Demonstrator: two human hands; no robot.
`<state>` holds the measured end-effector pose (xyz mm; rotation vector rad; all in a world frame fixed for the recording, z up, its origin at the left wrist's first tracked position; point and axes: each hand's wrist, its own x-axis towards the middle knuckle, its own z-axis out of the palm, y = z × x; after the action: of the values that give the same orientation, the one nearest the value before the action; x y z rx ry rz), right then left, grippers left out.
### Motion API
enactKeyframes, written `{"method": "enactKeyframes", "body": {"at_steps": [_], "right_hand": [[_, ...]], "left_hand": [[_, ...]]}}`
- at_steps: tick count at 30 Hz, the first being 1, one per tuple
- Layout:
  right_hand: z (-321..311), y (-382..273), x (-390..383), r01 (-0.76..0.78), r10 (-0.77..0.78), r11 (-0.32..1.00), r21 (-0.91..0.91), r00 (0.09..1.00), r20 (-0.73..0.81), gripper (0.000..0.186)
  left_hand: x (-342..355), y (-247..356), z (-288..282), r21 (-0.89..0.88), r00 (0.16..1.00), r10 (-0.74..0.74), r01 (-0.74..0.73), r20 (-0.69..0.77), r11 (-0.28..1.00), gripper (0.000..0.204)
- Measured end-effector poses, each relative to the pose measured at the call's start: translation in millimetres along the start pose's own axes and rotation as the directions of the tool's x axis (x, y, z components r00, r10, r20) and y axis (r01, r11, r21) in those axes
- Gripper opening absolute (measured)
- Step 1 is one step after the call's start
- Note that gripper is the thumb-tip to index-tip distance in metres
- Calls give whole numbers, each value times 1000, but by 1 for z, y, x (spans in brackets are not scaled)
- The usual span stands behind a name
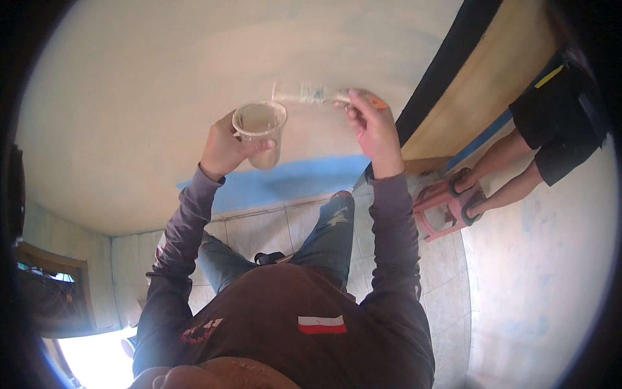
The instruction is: The person paints a ceiling with a paintbrush, repeatedly dipping the brush into a small container of paint and applying it to the ceiling surface. The ceiling is partially painted blue, and the person continues to cover more area with each stroke.
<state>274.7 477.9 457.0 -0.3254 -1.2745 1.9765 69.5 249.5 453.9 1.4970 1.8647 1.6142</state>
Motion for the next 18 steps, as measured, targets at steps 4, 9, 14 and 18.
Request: {"method": "enactKeyframes", "body": {"at_steps": [4, 9, 14, 18], "right_hand": [[11, -45, 38, 171, -171, 985, -4, 985, -18, 27], [4, -101, 96, 328, -328, 945, 20, 941, 81, 27], [-26, -143, 153, 436, -430, 899, -46, 898, 92, 26], [-28, -160, 169, 477, -474, 872, -109, 879, 55, 13]], "left_hand": [[37, 20, -7, 50, 999, 27, -29, 31, 998, 68], [58, 35, 0, 31, 999, 51, -52, 13, 998, 68], [60, 43, 3, 52, 999, 18, -20, 26, 998, 69], [57, 31, 8, 39, 999, 48, -47, -16, 998, 70]]}}
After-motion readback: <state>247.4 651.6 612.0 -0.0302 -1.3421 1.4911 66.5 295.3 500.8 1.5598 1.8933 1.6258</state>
